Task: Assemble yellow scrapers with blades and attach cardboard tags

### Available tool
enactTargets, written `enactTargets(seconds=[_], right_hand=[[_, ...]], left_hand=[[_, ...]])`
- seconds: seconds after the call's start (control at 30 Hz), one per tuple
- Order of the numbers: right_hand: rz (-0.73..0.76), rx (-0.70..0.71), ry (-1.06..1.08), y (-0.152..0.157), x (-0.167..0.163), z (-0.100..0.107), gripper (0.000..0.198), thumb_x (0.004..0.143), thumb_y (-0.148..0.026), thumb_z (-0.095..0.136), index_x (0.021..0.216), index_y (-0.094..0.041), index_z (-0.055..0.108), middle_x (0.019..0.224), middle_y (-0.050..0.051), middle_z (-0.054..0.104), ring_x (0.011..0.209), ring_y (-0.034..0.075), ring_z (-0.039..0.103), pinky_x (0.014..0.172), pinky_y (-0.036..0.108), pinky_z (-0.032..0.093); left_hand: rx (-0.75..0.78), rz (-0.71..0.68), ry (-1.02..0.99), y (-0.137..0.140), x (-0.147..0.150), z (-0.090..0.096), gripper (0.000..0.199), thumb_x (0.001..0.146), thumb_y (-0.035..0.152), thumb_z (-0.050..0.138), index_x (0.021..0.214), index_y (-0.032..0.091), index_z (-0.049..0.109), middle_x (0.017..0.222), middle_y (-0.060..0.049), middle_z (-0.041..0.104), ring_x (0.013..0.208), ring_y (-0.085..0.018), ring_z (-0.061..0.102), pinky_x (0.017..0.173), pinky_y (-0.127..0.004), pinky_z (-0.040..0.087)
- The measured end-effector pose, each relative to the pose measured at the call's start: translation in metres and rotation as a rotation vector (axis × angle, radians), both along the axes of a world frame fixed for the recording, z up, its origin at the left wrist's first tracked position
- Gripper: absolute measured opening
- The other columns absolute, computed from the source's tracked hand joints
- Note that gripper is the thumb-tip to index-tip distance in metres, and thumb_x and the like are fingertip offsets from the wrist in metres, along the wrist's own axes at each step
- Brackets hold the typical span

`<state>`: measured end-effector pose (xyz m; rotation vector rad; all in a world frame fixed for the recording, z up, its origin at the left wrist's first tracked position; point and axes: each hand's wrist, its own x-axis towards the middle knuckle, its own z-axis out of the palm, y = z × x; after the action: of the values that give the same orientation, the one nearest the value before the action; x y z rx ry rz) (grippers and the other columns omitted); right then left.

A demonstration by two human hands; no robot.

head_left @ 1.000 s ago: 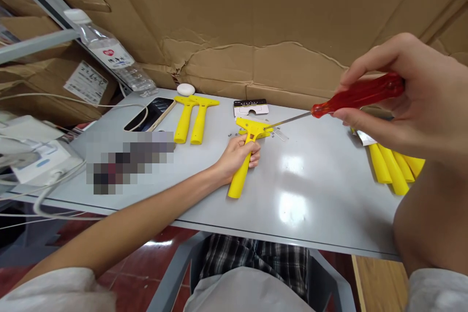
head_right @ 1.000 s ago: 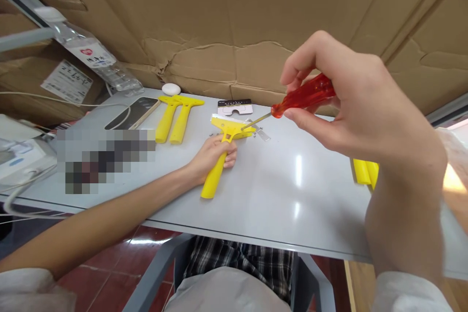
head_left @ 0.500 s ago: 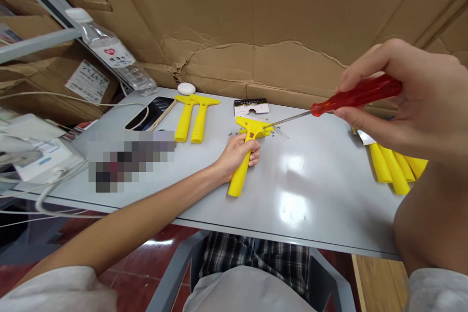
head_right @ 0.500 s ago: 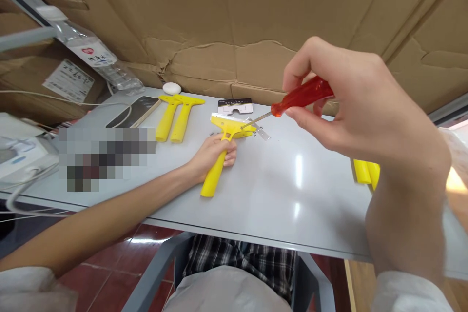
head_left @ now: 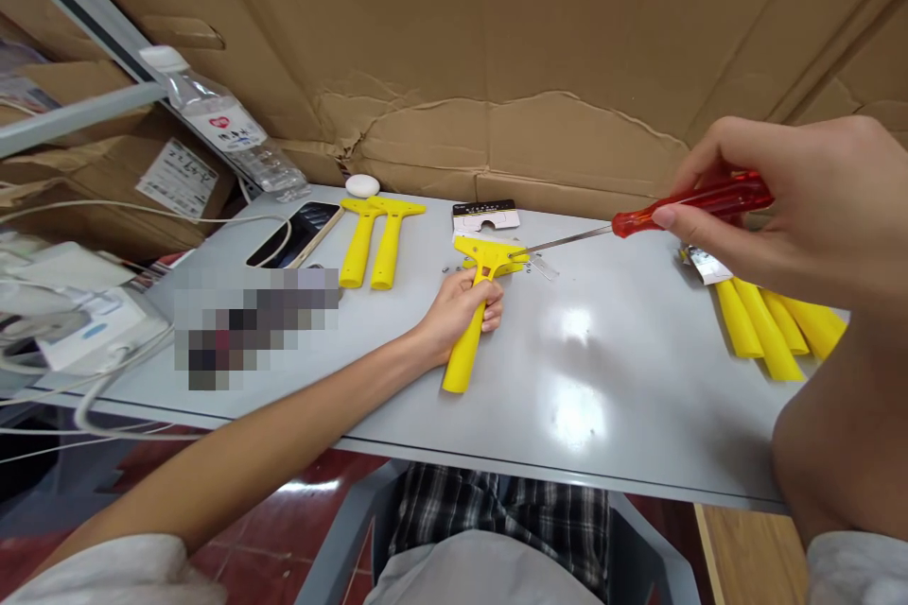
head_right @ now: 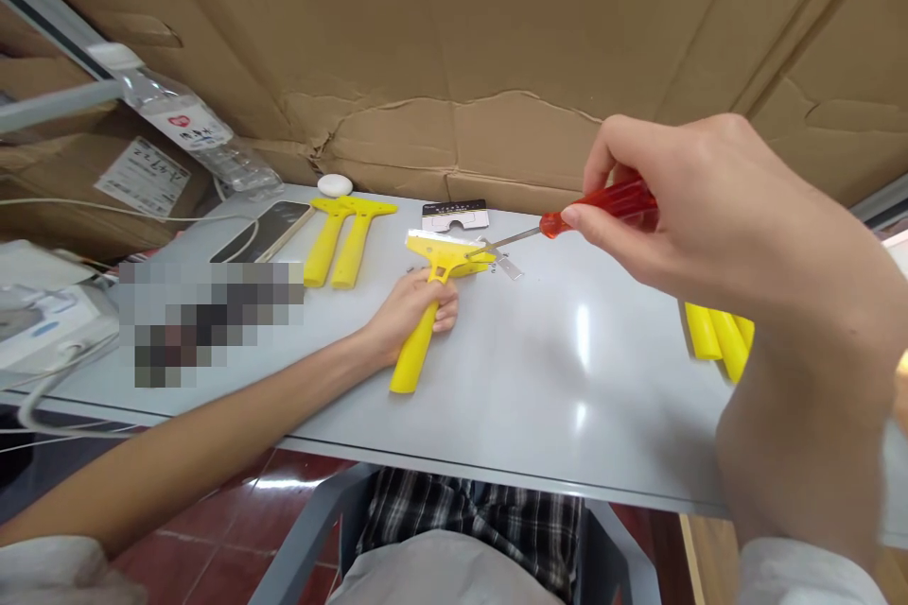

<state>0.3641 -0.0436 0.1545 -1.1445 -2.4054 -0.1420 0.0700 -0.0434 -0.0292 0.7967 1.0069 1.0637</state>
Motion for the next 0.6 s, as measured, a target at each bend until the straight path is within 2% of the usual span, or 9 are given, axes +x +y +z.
enactTargets(seconds=[0.13, 0.27, 0.4, 0.6], right_hand=[[0.046, 0.069, -0.031, -0.001, 0.002, 0.002, 0.01, 0.095, -0.041, 0.075, 0.1, -0.035, 0.069, 0.088, -0.002, 0.075, 0.07, 0.021, 0.069, 0.057, 0.04, 0.044], [0.132, 0.103, 0.027, -0.008, -0.008, 0.003, 0.012, 0.096, -0.03, 0.074, 0.105, -0.037, 0.073, 0.111, -0.001, 0.073, 0.087, 0.021, 0.069, 0.066, 0.039, 0.05], [0.182, 0.114, 0.058, -0.012, -0.013, 0.003, 0.012, 0.096, -0.025, 0.076, 0.098, -0.036, 0.074, 0.112, -0.003, 0.074, 0.087, 0.018, 0.069, 0.066, 0.037, 0.05], [0.165, 0.164, 0.047, -0.009, -0.009, 0.003, 0.015, 0.095, -0.025, 0.078, 0.104, -0.037, 0.076, 0.112, -0.005, 0.078, 0.09, 0.019, 0.073, 0.065, 0.036, 0.051]], left_hand=[[0.003, -0.001, 0.006, 0.0, 0.0, 0.0, 0.026, 0.064, 0.019, 0.075, 0.064, 0.021, 0.05, 0.056, 0.006, 0.045, 0.048, -0.007, 0.043, 0.044, -0.022, 0.033], [0.007, -0.005, 0.014, 0.0, 0.001, 0.0, 0.025, 0.063, 0.018, 0.075, 0.064, 0.021, 0.05, 0.057, 0.006, 0.045, 0.049, -0.008, 0.044, 0.044, -0.023, 0.034], [-0.001, -0.008, 0.012, 0.0, 0.001, 0.001, 0.026, 0.064, 0.019, 0.075, 0.064, 0.021, 0.049, 0.058, 0.006, 0.044, 0.049, -0.008, 0.043, 0.044, -0.022, 0.032], [0.0, -0.01, 0.015, 0.0, 0.0, 0.0, 0.027, 0.063, 0.018, 0.076, 0.065, 0.021, 0.049, 0.058, 0.006, 0.045, 0.05, -0.008, 0.044, 0.045, -0.023, 0.033]])
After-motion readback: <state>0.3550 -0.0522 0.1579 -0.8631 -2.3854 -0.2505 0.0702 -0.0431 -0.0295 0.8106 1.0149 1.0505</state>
